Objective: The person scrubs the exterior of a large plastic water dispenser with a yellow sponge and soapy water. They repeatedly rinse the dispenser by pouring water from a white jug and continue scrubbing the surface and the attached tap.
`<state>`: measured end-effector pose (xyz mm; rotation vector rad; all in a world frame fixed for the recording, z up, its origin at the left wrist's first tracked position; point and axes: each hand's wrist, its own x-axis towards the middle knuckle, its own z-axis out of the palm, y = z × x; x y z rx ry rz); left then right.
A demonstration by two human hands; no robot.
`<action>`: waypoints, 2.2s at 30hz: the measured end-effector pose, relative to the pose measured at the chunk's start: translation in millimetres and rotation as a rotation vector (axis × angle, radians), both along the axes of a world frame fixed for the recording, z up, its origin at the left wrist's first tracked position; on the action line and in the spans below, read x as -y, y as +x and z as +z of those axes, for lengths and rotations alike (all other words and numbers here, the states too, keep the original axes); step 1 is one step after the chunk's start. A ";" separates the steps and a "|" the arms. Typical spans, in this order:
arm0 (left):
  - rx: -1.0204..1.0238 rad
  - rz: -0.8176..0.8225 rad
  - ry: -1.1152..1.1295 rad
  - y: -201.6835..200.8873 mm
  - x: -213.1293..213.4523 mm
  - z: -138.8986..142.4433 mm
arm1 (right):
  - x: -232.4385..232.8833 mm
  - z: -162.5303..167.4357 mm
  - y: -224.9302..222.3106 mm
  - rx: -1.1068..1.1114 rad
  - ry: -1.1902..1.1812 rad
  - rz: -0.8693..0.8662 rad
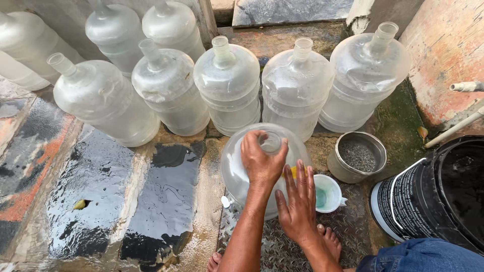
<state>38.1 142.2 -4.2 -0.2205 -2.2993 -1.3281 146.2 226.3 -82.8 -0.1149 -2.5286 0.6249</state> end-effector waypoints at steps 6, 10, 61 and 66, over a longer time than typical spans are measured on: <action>0.203 -0.965 0.031 1.2 67.3 9.1 | -69.4 11.3 -88.4 0.351 -0.854 0.195; 0.158 -0.404 0.339 6.4 105.7 -12.2 | -27.2 31.3 -106.5 0.311 -0.597 0.380; -0.011 0.319 0.699 15.4 206.0 -78.7 | -80.8 -122.1 -62.8 0.522 -1.048 -0.543; -0.003 0.287 0.656 9.4 205.7 -84.4 | 46.4 -49.5 -63.8 0.157 -0.854 0.186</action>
